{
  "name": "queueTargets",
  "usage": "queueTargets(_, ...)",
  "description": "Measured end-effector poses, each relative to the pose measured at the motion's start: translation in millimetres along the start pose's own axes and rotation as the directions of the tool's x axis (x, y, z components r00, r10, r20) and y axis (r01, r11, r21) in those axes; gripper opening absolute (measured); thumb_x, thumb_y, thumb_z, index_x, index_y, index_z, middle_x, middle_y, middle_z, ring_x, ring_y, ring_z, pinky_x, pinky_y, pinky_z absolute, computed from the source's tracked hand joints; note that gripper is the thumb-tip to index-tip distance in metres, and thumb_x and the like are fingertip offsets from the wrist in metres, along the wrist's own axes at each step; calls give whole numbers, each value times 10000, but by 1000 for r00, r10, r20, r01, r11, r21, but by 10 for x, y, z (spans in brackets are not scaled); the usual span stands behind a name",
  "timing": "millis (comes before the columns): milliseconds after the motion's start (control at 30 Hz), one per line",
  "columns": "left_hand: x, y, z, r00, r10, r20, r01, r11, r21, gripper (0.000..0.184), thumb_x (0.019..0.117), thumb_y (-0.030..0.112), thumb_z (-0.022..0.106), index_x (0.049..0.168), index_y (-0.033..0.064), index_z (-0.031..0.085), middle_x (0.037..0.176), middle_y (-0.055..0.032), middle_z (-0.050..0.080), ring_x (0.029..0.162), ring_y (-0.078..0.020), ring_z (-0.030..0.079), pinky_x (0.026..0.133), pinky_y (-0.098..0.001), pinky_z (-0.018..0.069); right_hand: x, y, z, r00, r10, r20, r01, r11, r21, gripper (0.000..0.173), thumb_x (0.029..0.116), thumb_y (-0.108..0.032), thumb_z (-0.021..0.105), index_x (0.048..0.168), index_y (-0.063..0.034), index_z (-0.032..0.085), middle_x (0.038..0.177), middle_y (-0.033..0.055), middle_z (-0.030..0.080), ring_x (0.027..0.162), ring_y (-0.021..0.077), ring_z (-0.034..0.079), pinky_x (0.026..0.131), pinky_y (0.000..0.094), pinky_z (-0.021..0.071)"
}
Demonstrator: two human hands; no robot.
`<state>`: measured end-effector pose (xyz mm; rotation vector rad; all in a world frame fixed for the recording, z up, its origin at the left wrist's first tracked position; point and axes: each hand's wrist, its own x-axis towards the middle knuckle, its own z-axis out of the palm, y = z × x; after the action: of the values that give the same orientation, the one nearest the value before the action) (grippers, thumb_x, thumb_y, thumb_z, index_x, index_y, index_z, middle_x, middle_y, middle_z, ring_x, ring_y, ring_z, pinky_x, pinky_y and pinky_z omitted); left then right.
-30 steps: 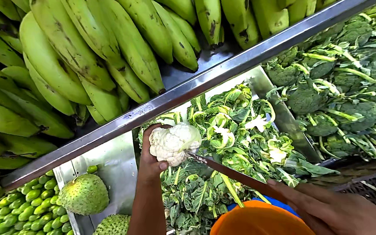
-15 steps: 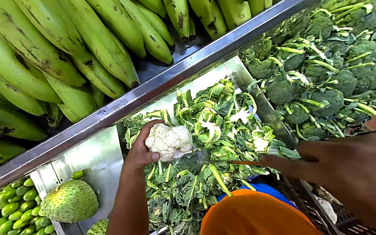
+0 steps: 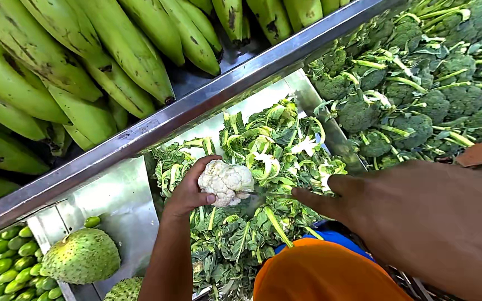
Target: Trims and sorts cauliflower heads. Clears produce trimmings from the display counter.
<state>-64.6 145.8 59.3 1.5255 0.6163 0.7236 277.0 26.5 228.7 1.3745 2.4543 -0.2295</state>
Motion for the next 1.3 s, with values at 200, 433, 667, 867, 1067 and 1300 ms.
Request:
queueTargets(200, -51, -263, 71, 993, -110, -36, 104, 984, -144, 987, 678, 615, 869, 1468, 170, 478, 1226, -57, 676, 1033, -144, 684, 874, -343, 604, -90, 302, 103, 994, -90, -58, 89, 996, -26, 799, 792, -88, 743, 1442, -501, 529, 763, -13, 587, 533, 191, 554, 437, 413, 456)
queueTargets(433, -93, -406, 151, 985, -167, -38, 155, 965, -212, 959, 704, 499, 894, 1485, 184, 435, 1241, -77, 670, 1047, -178, 686, 877, -370, 605, -107, 412, 145, 998, -59, 16, 59, 998, -31, 732, 865, -152, 690, 1437, -566, 499, 760, -33, 614, 540, 174, 576, 441, 408, 473)
queueTargets(667, -19, -256, 202, 982, -185, -42, 184, 983, -26, 970, 684, 532, 885, 1478, 166, 464, 1273, -82, 655, 1064, -193, 682, 884, -382, 605, 132, 330, 120, 994, -82, 74, 80, 996, 26, 678, 923, -225, 647, 1458, -585, 440, 722, -41, 601, 541, 168, 582, 452, 415, 487)
queueTargets(867, -38, -404, 228, 981, -152, -122, 129, 976, -176, 944, 708, 520, 879, 1469, 155, 459, 1248, -89, 669, 1051, -192, 687, 884, -391, 603, 177, 469, 219, 967, -217, 137, 194, 967, 163, 613, 957, -242, 617, 1408, -632, 474, 718, -77, 616, 579, 132, 594, 486, 414, 498)
queueTargets(1067, -84, -578, 414, 856, -267, -443, -69, 789, -611, 762, 714, 518, 864, 1349, 235, 551, 1192, -44, 696, 1064, -186, 694, 897, -422, 598, -16, 536, 386, 985, -160, 64, 144, 969, 202, 581, 973, -258, 578, 1436, -595, 482, 781, -46, 636, 625, 169, 633, 501, 438, 523)
queueTargets(1300, -103, -692, 611, 747, -439, -500, -242, 521, -819, 676, 791, 568, 766, 1320, 189, 585, 1240, -160, 666, 1090, -357, 683, 892, -581, 575, -176, 435, 1180, 990, 47, -132, 37, 819, 573, 431, 1006, -333, 509, 1419, -380, 619, 965, 6, 740, 777, 194, 710, 646, 509, 596)
